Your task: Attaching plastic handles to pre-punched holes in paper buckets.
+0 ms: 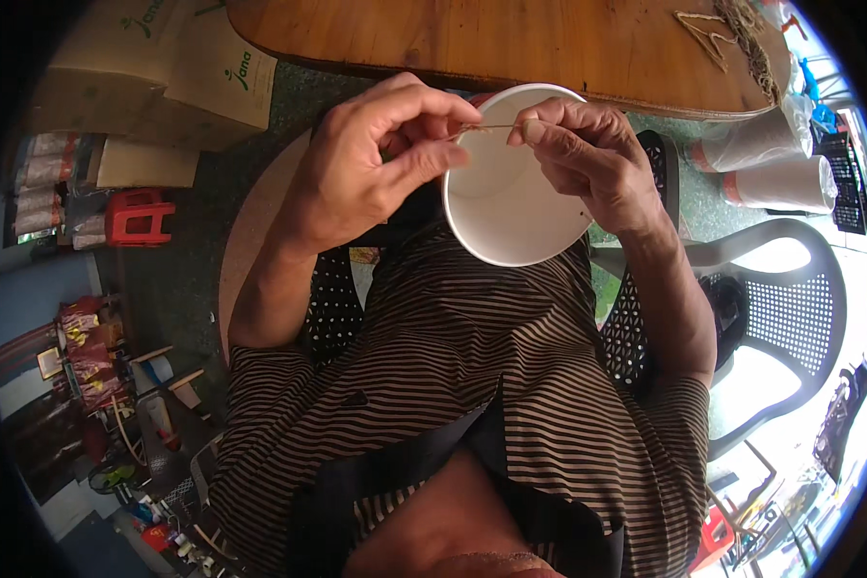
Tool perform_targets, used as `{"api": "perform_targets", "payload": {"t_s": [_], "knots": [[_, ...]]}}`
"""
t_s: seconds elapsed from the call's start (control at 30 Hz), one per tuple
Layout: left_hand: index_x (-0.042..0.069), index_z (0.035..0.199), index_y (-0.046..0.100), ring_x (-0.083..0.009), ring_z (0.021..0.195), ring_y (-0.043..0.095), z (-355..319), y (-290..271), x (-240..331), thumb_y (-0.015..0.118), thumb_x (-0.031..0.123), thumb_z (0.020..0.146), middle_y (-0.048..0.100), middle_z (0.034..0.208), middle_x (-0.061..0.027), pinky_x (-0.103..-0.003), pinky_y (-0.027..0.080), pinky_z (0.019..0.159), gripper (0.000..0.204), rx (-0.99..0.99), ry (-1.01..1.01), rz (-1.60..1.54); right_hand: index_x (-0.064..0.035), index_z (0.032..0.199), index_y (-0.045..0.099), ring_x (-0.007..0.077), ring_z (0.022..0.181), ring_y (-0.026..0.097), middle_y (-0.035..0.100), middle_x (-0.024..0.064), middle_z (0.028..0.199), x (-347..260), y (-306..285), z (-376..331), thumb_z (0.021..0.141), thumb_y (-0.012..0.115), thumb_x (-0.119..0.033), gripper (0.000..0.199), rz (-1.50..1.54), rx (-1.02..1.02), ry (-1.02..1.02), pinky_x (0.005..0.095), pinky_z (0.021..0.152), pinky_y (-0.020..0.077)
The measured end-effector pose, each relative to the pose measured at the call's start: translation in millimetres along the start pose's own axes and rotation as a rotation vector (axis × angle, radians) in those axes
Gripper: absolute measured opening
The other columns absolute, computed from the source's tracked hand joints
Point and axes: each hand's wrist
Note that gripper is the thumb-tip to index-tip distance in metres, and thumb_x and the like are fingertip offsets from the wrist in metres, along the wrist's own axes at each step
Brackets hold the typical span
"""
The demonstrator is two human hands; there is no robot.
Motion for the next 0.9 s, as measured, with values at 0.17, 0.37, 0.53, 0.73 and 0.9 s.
{"api": "perform_targets", "payload": {"t_s": [0.17,0.37,0.53,0.73,0.9], "knots": [[0.003,0.101,0.076,-0.0124,0.077,0.062,9,7,6,0.083,0.004,0.083,0.066,0.088,-0.0034,-0.027,0.050,0.069,0.020,0.033,0.158,0.302,-0.0052,0.098,0.078,0.0028,0.062,0.050,0.067,-0.0037,0.076,-8,5,-6,0.101,0.067,-0.029,0.026,-0.120,-0.010,-0.003,0.0223,0.057,0.0391],[0.006,0.093,0.077,-0.0156,0.084,0.067,8,0,16,0.085,0.007,0.081,0.069,0.098,-0.0044,-0.030,0.054,0.072,0.014,0.109,0.306,0.368,-0.0043,0.095,0.077,0.0017,0.063,0.051,0.070,-0.0032,0.081,-19,12,-17,0.101,0.067,-0.027,0.025,-0.058,0.014,-0.123,0.0204,0.056,0.0385],[0.002,0.095,0.076,-0.0210,0.100,0.069,2,-19,22,0.081,0.001,0.084,0.071,0.108,-0.0105,-0.031,0.054,0.085,0.013,0.163,0.283,0.410,0.0035,0.106,0.067,0.0011,0.054,0.039,0.068,0.0040,0.084,-22,-3,-23,0.103,0.060,-0.013,0.018,0.302,-0.047,-0.478,0.0206,0.050,0.0314],[0.002,0.094,0.074,-0.0200,0.083,0.073,13,-11,16,0.080,0.002,0.085,0.074,0.092,-0.0080,-0.030,0.058,0.071,0.011,0.197,0.378,0.464,0.0041,0.103,0.064,0.0042,0.061,0.046,0.067,0.0081,0.091,-20,-1,-29,0.104,0.059,-0.012,0.017,0.455,-0.144,-0.551,0.0209,0.054,0.0343],[-0.001,0.097,0.073,-0.0216,0.094,0.073,11,-12,8,0.074,-0.001,0.089,0.076,0.100,-0.0113,-0.031,0.057,0.083,0.008,0.065,0.216,0.325,-0.0003,0.102,0.070,0.0025,0.069,0.054,0.067,-0.0017,0.086,-44,14,-37,0.102,0.068,-0.018,0.018,0.036,-0.021,-0.282,0.0189,0.060,0.0407]]}}
Point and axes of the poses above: each hand's wrist, its own z-axis towards the middle knuckle, its own y-axis out of the palm, x = y × z
